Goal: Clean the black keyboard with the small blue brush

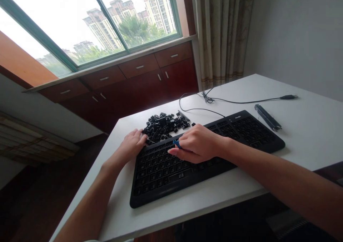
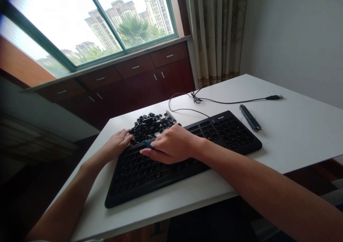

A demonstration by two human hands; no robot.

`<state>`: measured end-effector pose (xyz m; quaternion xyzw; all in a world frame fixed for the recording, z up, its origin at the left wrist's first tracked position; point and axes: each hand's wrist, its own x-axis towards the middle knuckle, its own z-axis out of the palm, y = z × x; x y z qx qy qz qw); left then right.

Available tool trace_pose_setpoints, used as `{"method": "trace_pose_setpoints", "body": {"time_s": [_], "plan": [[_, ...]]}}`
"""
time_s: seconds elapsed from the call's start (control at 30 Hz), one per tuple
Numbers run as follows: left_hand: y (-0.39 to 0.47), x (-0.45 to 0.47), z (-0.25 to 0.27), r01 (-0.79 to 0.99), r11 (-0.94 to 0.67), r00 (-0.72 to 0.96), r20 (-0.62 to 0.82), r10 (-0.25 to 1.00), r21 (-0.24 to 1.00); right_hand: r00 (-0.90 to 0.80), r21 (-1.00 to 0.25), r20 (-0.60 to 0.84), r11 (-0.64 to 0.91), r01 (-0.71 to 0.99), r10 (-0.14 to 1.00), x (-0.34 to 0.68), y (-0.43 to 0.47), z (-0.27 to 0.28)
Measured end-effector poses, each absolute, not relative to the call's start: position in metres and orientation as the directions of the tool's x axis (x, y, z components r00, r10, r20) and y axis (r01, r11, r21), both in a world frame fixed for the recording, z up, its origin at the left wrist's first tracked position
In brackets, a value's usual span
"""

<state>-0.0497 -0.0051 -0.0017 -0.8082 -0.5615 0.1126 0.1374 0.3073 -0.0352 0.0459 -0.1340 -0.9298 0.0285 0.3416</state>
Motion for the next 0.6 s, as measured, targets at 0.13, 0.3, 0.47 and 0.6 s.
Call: {"method": "trace_pose_setpoints", "body": {"time_s": [0.13, 0.3, 0.47, 0.6], "plan": [[-0.0065, -0.046, 0.0032, 0.878, -0.343, 0.349, -0.044, 0.936, -0.334, -0.739, -0.146, 0.618, 0.963, 0.229, 0.269, 0.3073, -0.0354, 0.0469], [-0.0061, -0.0464, 0.0022, 0.885, -0.333, 0.339, -0.04, 0.94, -0.325, -0.736, -0.14, 0.623, 0.964, 0.228, 0.265, 0.3076, -0.0356, 0.0473], [-0.0053, -0.0506, -0.0033, 0.899, -0.335, 0.355, 0.024, 0.934, -0.284, -0.736, -0.145, 0.62, 0.961, 0.235, 0.273, 0.3076, -0.0358, 0.0476], [-0.005, -0.0514, -0.0038, 0.906, -0.319, 0.338, 0.022, 0.941, -0.277, -0.75, -0.146, 0.598, 0.958, 0.246, 0.283, 0.3074, -0.0368, 0.0489]]}}
